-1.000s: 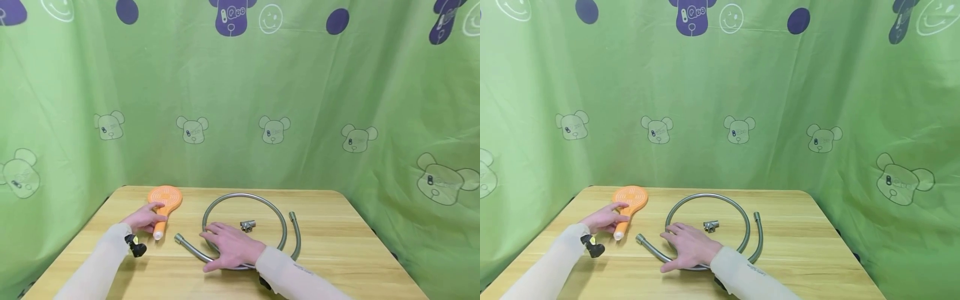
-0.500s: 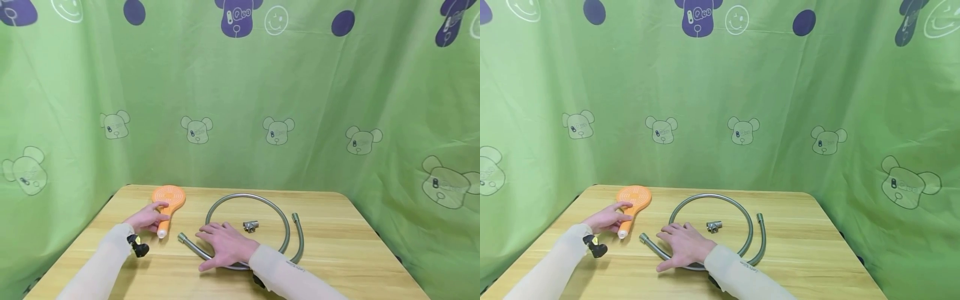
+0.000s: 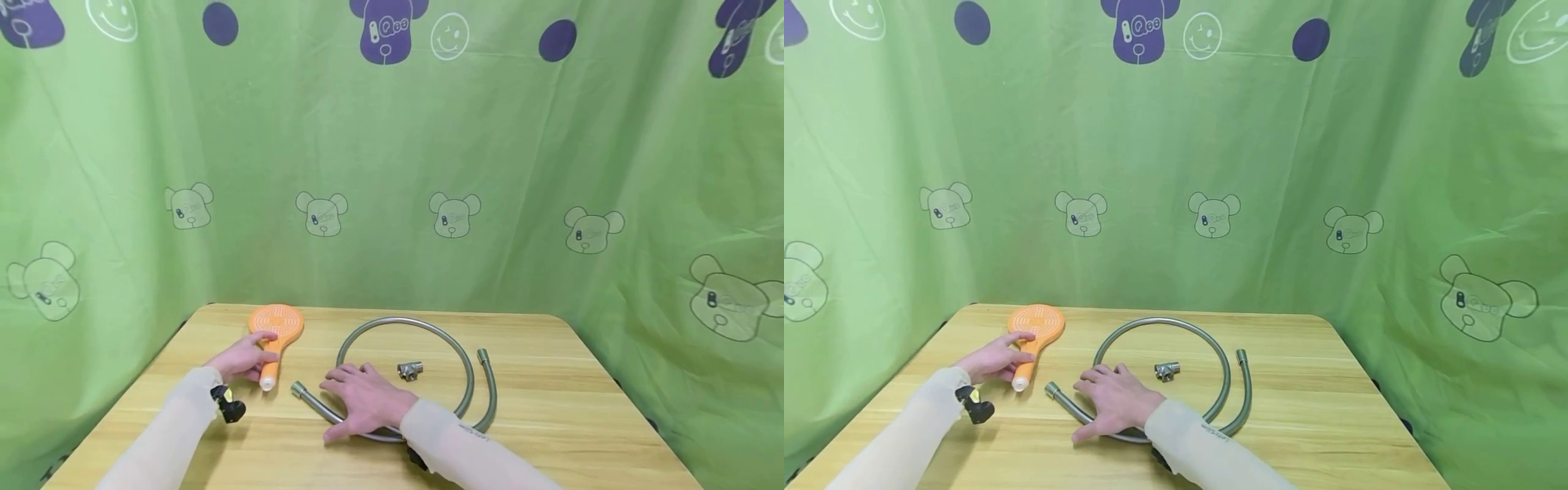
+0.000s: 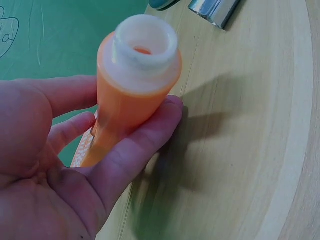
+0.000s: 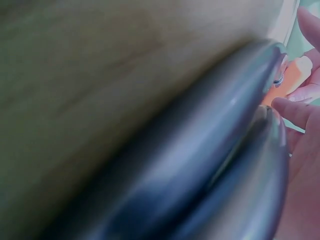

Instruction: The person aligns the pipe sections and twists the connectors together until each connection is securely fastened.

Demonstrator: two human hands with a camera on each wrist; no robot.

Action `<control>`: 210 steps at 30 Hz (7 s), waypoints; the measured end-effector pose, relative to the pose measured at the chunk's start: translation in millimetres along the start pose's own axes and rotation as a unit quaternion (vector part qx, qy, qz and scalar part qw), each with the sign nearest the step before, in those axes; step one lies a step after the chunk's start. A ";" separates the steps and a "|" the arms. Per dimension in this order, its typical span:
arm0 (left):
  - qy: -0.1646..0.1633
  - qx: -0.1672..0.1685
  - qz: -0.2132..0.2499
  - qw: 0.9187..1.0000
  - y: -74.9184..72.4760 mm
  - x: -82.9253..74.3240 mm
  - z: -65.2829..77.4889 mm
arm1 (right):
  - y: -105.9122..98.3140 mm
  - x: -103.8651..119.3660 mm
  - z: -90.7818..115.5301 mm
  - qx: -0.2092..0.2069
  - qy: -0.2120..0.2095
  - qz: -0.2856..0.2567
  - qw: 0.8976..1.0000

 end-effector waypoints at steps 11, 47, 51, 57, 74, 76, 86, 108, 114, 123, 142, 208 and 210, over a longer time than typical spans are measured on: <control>0.007 0.010 -0.001 1.000 0.1 0.9 1.1 | 4.0 -0.5 -7.6 0.025 0.008 -0.004 1.000; 0.025 0.027 0.016 0.999 4.9 3.4 -2.1 | 2.2 5.0 -10.4 0.053 0.000 -0.057 0.997; 0.035 0.040 0.015 0.998 3.1 6.7 -1.0 | 1.7 6.4 -8.5 0.053 -0.003 -0.056 0.997; 0.044 0.052 0.017 0.998 -0.1 13.3 -0.8 | 1.8 8.3 -8.0 0.042 -0.010 -0.057 0.997; 0.042 0.041 0.006 0.998 0.8 9.1 0.1 | -0.2 10.7 -8.6 0.032 -0.007 -0.086 0.996; 0.041 0.041 0.006 0.998 1.9 8.7 1.0 | -0.5 11.4 -8.6 0.029 -0.009 -0.085 0.996; 0.042 0.043 0.006 0.998 1.4 10.1 1.4 | -6.2 14.4 -11.1 0.008 -0.025 -0.085 0.996; 0.045 0.070 0.055 0.995 -0.1 11.8 1.3 | -10.9 19.0 -5.5 -0.017 -0.008 -0.171 0.985; 0.046 0.063 0.065 0.995 1.3 9.4 3.6 | -12.2 20.4 -5.0 -0.013 -0.006 -0.182 0.983; 0.045 0.052 0.076 0.995 1.4 13.8 0.1 | -13.2 19.8 -4.7 -0.011 0.014 -0.208 0.978; 0.022 0.052 0.101 0.993 2.0 10.5 2.7 | -12.8 19.3 -13.1 -0.018 0.049 -0.294 0.954; 0.078 -0.112 0.131 0.982 12.5 -6.5 7.3 | -26.6 31.8 -38.8 -0.049 0.126 -0.428 0.894; 0.080 -0.118 0.131 0.981 13.0 -8.4 7.8 | -27.7 32.4 -39.4 -0.050 0.126 -0.432 0.892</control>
Point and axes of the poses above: each hand's wrist, its own z-axis away from the middle knuckle, its own y-axis out of the palm, x = y × z, the point moved 1 cm from there along -z, towards the middle knuckle, and after that the axes turned 10 degrees about y, right-handed, at the moved point
